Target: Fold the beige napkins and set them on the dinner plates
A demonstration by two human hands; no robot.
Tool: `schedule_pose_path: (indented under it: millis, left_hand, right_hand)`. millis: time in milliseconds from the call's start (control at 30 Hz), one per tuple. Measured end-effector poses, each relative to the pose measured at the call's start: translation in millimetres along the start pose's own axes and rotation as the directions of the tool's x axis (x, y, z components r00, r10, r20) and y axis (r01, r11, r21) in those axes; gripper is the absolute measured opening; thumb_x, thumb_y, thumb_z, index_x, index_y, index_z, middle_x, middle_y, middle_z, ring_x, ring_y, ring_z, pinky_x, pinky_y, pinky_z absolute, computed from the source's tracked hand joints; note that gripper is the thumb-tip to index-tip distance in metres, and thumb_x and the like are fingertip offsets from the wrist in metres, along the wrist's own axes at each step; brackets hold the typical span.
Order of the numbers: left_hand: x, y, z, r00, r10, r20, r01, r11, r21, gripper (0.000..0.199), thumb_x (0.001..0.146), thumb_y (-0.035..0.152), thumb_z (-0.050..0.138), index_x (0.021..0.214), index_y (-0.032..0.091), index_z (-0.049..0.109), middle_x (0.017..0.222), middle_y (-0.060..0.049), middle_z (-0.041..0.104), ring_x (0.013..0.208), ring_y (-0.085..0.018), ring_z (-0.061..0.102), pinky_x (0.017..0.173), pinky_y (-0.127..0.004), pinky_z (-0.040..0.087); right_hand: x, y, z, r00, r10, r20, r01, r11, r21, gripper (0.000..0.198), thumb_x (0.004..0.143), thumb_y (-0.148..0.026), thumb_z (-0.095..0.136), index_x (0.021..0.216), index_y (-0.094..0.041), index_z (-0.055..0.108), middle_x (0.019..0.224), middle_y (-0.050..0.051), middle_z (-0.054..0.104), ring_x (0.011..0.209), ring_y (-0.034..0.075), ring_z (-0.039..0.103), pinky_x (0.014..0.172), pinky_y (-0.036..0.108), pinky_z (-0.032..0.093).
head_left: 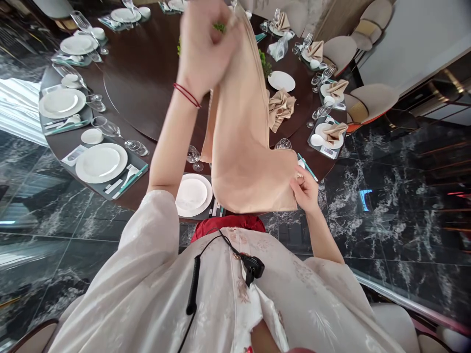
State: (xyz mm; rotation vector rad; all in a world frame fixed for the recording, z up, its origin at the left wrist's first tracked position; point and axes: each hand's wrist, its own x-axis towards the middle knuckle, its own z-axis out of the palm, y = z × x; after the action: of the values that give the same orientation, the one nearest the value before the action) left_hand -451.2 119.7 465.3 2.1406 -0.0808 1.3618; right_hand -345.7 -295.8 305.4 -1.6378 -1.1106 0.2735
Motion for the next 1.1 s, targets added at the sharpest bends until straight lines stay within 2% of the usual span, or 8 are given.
schedule_pose_path:
  millis: [67,133,233,333,433,767,967,1100]
  left_hand:
    - [-21,41,36,0.979,-0.184,0.082,0.179,0.982,0.064,0.033,0.103,0.022,0.066,0.073,0.016,0.054,0.072,0.003,0.045,0.059,-0.003,0.035,0.054,-0.019,0.028]
    - [-47,76,70,0.97,-0.215,0.111,0.223,0.972,-0.069,0.05,0.104,0.024,0.065,0.061,0.02,0.041,0.062,0.005,0.032,0.057,-0.005,0.025,0.052,-0.025,0.019]
    - [-88,107,95,0.96,-0.208,0.187,0.26,0.91,-0.324,0.059,0.108,0.044,0.063,0.058,0.02,0.04,0.056,0.004,0.035,0.056,-0.008,0.034,0.052,-0.027,0.03]
    - [-118,120,97,0.933,-0.285,0.221,0.359,0.794,-0.49,0.055,0.106,0.061,0.059,0.073,0.017,0.066,0.067,-0.002,0.063,0.071,-0.015,0.064,0.069,-0.029,0.053]
    - [-136,127,94,0.897,-0.374,0.235,0.439,0.693,-0.572,0.055,0.103,0.068,0.058,0.095,0.018,0.079,0.09,-0.005,0.078,0.1,-0.024,0.076,0.088,-0.034,0.06]
    - [-149,125,101,0.841,-0.407,0.355,0.532,0.506,-0.679,0.058,0.101,0.075,0.056,0.116,0.025,0.083,0.124,-0.006,0.081,0.133,-0.031,0.07,0.114,-0.041,0.057]
    - [-147,132,102,0.792,-0.422,0.442,0.61,0.495,-0.619,0.065,0.103,0.077,0.047,0.116,0.024,0.083,0.117,-0.008,0.083,0.128,-0.029,0.072,0.11,-0.039,0.059]
    - [-145,133,96,0.836,-0.404,0.372,0.546,0.544,-0.637,0.057,0.098,0.073,0.063,0.108,0.021,0.083,0.109,-0.01,0.083,0.12,-0.029,0.075,0.107,-0.041,0.059]
  right_hand:
    - [3,-37,3,0.996,-0.064,0.058,0.061,0.997,0.042,0.035,0.101,-0.051,0.062,0.119,-0.026,0.079,0.059,-0.003,0.057,0.05,0.013,0.053,0.05,0.026,0.048]
    - [17,-68,18,0.99,-0.107,0.095,0.102,0.993,0.058,0.032,0.098,-0.051,0.066,0.116,-0.027,0.08,0.074,0.001,0.069,0.063,0.015,0.065,0.059,0.027,0.057]
    - [46,-92,47,0.991,-0.128,-0.033,0.129,0.991,0.024,0.028,0.095,-0.049,0.072,0.111,-0.027,0.079,0.091,0.002,0.077,0.083,0.018,0.075,0.075,0.031,0.065]
    - [67,-92,64,0.96,-0.135,-0.246,0.123,0.99,-0.065,0.022,0.095,-0.046,0.074,0.093,-0.024,0.075,0.086,0.0,0.076,0.081,0.017,0.074,0.078,0.032,0.065]
    - [75,-86,67,0.924,-0.163,-0.347,0.111,0.98,-0.164,0.028,0.093,-0.045,0.078,0.081,-0.022,0.068,0.078,-0.001,0.071,0.076,0.016,0.07,0.075,0.032,0.062]
    - [73,-85,59,0.852,-0.27,-0.449,0.067,0.906,-0.418,0.042,0.099,-0.059,0.068,0.08,-0.022,0.06,0.07,-0.001,0.056,0.069,0.015,0.062,0.067,0.033,0.059]
    - [74,-80,62,0.86,-0.264,-0.438,0.068,0.908,-0.413,0.041,0.1,-0.06,0.065,0.085,-0.023,0.062,0.074,0.0,0.058,0.071,0.015,0.063,0.066,0.032,0.058]
    - [79,-77,69,0.869,-0.247,-0.429,0.066,0.917,-0.394,0.043,0.1,-0.061,0.066,0.081,-0.022,0.06,0.071,-0.001,0.058,0.068,0.014,0.061,0.065,0.03,0.056]
